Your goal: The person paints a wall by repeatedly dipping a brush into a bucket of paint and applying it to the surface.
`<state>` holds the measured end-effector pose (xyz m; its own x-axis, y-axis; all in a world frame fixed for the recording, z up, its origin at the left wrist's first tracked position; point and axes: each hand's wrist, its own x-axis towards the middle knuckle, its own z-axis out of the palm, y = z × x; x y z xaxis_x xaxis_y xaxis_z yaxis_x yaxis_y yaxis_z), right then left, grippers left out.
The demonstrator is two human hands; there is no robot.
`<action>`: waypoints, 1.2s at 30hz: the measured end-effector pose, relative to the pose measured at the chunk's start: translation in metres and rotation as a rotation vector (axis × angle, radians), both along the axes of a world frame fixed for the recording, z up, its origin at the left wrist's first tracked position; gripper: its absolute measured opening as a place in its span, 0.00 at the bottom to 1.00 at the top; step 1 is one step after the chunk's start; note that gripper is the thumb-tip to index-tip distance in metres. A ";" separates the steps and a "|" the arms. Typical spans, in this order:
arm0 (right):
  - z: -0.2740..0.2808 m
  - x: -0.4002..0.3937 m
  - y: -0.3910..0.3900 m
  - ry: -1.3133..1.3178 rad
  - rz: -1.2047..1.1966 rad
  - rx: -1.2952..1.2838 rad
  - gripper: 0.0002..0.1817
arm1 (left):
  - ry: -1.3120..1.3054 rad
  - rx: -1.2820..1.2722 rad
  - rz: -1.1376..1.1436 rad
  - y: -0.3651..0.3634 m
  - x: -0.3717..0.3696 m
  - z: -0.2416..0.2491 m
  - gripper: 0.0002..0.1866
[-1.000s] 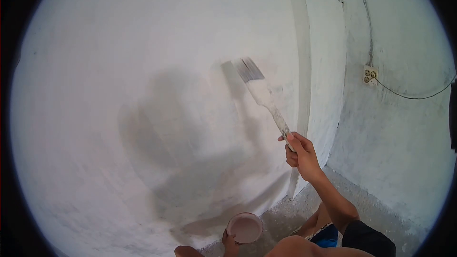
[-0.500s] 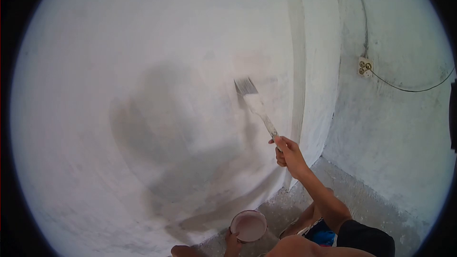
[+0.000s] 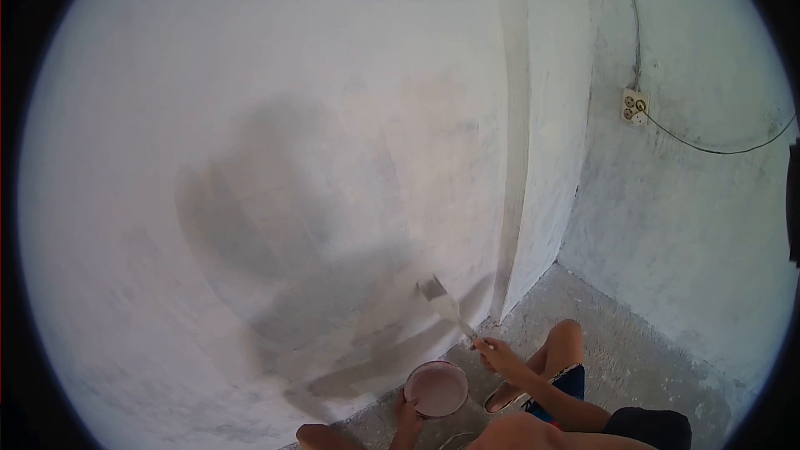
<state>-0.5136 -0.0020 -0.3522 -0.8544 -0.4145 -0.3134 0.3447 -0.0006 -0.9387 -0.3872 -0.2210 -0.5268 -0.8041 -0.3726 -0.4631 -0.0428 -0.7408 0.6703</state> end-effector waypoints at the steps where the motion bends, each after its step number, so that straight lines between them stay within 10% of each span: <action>1: -0.004 0.006 0.003 -0.014 -0.002 0.011 0.19 | 0.020 0.017 0.013 0.001 -0.001 0.003 0.32; 20: 0.270 -0.005 0.005 0.213 0.127 -0.324 0.20 | -0.007 -0.108 0.106 -0.005 0.005 0.012 0.32; 36: 0.329 -0.016 -0.017 0.529 0.023 -0.408 0.21 | 0.025 -0.201 0.135 -0.003 0.003 0.025 0.32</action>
